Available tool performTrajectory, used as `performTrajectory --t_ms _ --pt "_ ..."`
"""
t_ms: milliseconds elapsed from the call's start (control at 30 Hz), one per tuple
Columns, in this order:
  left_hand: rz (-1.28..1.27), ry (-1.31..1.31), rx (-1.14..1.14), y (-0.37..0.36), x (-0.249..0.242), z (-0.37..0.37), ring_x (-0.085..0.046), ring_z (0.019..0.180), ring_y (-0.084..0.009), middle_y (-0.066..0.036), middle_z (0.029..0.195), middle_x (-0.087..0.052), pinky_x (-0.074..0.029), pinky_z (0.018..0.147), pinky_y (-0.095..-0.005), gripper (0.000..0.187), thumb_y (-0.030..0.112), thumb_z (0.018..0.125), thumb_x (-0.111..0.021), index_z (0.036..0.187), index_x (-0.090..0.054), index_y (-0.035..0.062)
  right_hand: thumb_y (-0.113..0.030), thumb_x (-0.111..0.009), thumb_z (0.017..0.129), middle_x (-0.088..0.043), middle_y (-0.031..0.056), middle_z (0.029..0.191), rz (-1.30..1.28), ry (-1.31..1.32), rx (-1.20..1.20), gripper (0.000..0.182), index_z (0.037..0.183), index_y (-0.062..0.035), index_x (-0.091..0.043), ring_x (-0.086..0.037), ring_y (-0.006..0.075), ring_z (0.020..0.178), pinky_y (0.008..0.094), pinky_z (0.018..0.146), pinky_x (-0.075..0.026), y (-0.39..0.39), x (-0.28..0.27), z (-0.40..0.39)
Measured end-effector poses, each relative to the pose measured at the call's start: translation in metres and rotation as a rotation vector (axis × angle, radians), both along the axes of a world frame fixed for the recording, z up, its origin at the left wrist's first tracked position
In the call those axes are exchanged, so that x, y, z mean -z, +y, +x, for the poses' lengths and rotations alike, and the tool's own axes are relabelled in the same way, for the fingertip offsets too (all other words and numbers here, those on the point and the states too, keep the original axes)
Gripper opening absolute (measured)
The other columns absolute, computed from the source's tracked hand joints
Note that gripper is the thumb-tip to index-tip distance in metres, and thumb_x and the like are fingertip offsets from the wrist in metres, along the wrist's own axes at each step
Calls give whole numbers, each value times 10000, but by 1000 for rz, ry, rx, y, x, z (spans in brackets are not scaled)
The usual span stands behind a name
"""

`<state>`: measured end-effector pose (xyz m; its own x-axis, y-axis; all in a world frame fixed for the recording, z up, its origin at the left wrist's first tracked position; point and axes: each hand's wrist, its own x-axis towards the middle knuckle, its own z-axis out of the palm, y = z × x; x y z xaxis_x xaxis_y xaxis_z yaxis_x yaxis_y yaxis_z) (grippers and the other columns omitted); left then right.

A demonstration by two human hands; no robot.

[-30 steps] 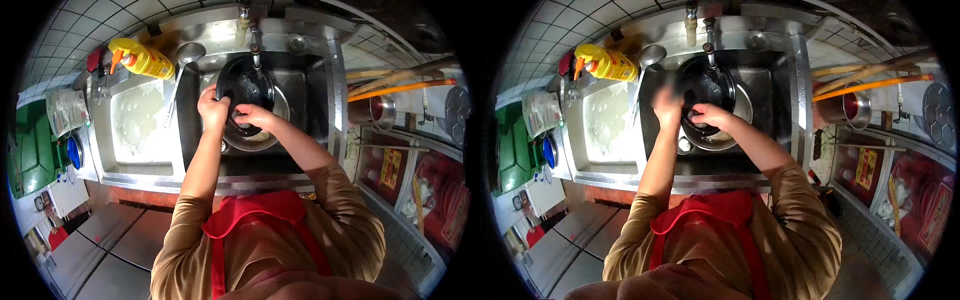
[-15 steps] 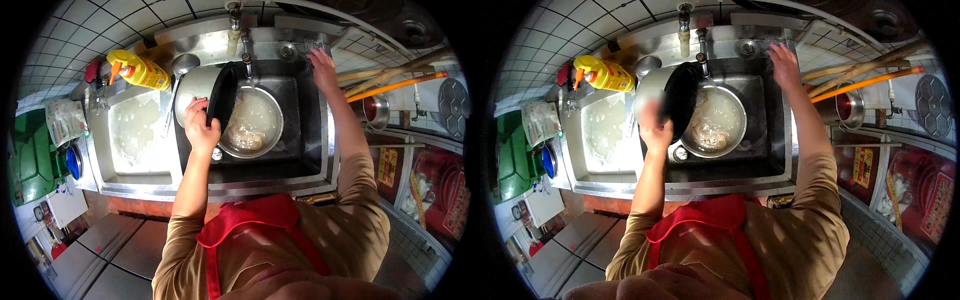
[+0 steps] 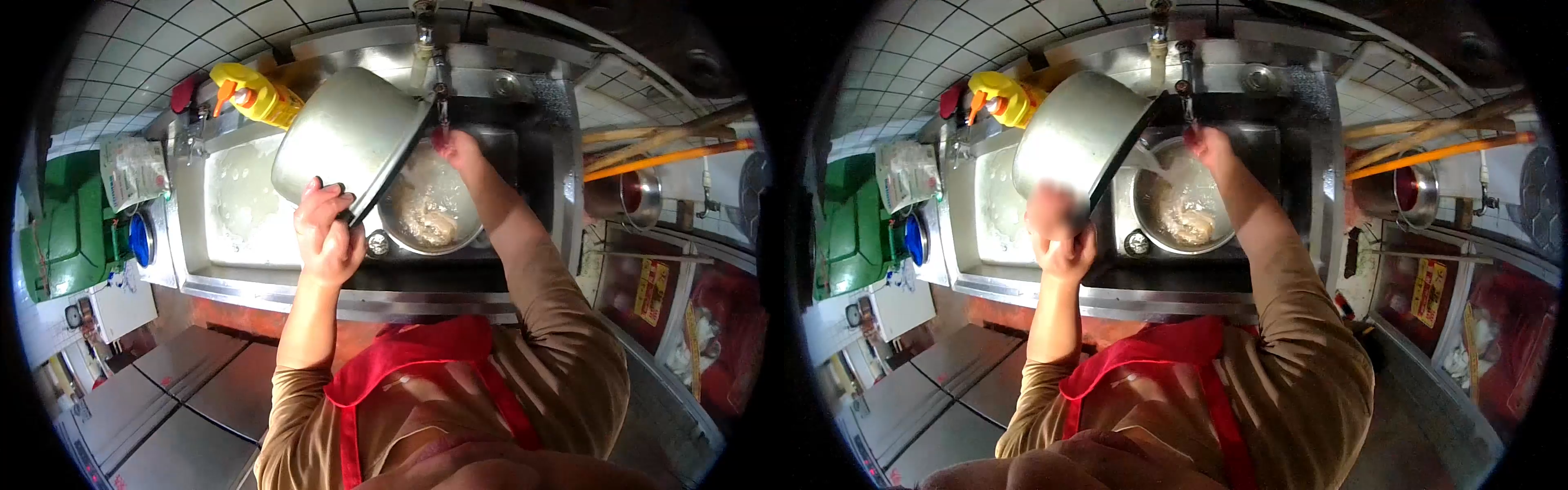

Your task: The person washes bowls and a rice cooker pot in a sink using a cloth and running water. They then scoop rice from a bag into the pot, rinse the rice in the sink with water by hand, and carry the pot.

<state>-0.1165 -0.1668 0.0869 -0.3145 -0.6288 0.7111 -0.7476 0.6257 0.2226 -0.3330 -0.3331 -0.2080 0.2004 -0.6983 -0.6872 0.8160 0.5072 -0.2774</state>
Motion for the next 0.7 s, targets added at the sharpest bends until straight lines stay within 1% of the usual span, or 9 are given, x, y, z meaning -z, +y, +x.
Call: performTrajectory --t_ms 200,233,267,300,333,367,467,533,700 --pt "-31 124 -169 9 -14 25 -551 903 -334 -147 912 -558 -427 878 -525 187 -62 575 -516 664 -376 24 -121 -411 873 -597 130 819 28 -62 141 163 911 -11 -524 -601 267 760 379 698 -521 -16 -16 6" --pt "11 230 -253 9 -15 32 -550 914 -332 -151 927 -555 -424 886 -506 163 -59 575 -507 693 -418 10 -155 -425 882 -595 123 816 -52 268 -68 172 927 -24 -526 -600 258 764 380 719 -517 -12 -38 -1" --pt "51 336 -337 10 -15 39 -549 925 -331 -154 942 -551 -421 894 -487 160 -55 575 -498 721 -460 -4 -219 -474 883 -594 90 806 -352 336 43 199 953 -44 -539 -587 208 747 351 711 -498 -12 -16 -12" --pt "182 484 -418 14 -2 59 -544 936 -286 -145 952 -541 -417 893 -386 230 -48 581 -490 806 -537 -34 -259 -496 889 -591 54 818 -486 1116 -270 223 978 -60 -546 -563 150 727 304 680 -474 -17 -40 -28" --pt "351 670 -491 16 -4 66 -537 903 -215 -113 955 -536 -409 845 -289 273 -55 588 -487 847 -572 -45 -310 -514 885 -587 38 843 -762 1053 -101 278 1006 -63 -551 -540 115 725 267 655 -448 -16 -50 -36" --pt "390 788 -474 19 2 75 -528 882 -188 -99 962 -534 -404 824 -272 266 -64 589 -486 839 -574 -47 -315 -494 894 -581 26 852 -855 1178 -97 303 1030 -49 -546 -541 112 764 260 681 -447 -18 -88 -35" --pt "457 1148 -315 35 37 111 -517 765 -123 -45 880 -549 -414 727 -233 235 -88 602 -478 805 -575 -20 -342 -525 858 -577 123 841 -1200 1871 -517 324 977 -41 -550 -572 260 803 358 703 -469 -8 -186 -22" --pt "486 1325 -266 48 35 118 -514 719 -112 -26 824 -550 -416 687 -225 220 -87 608 -476 785 -569 2 -394 -524 841 -560 143 857 -1301 2320 -689 349 889 -48 -543 -557 316 815 401 695 -473 -9 -209 -13" --pt "481 1635 -236 77 10 129 -518 682 -111 -20 784 -559 -422 657 -221 216 -79 624 -477 797 -561 18 -431 -531 803 -572 126 841 -1486 2486 -1030 380 828 -56 -585 -549 297 851 407 689 -477 -28 -235 -9"
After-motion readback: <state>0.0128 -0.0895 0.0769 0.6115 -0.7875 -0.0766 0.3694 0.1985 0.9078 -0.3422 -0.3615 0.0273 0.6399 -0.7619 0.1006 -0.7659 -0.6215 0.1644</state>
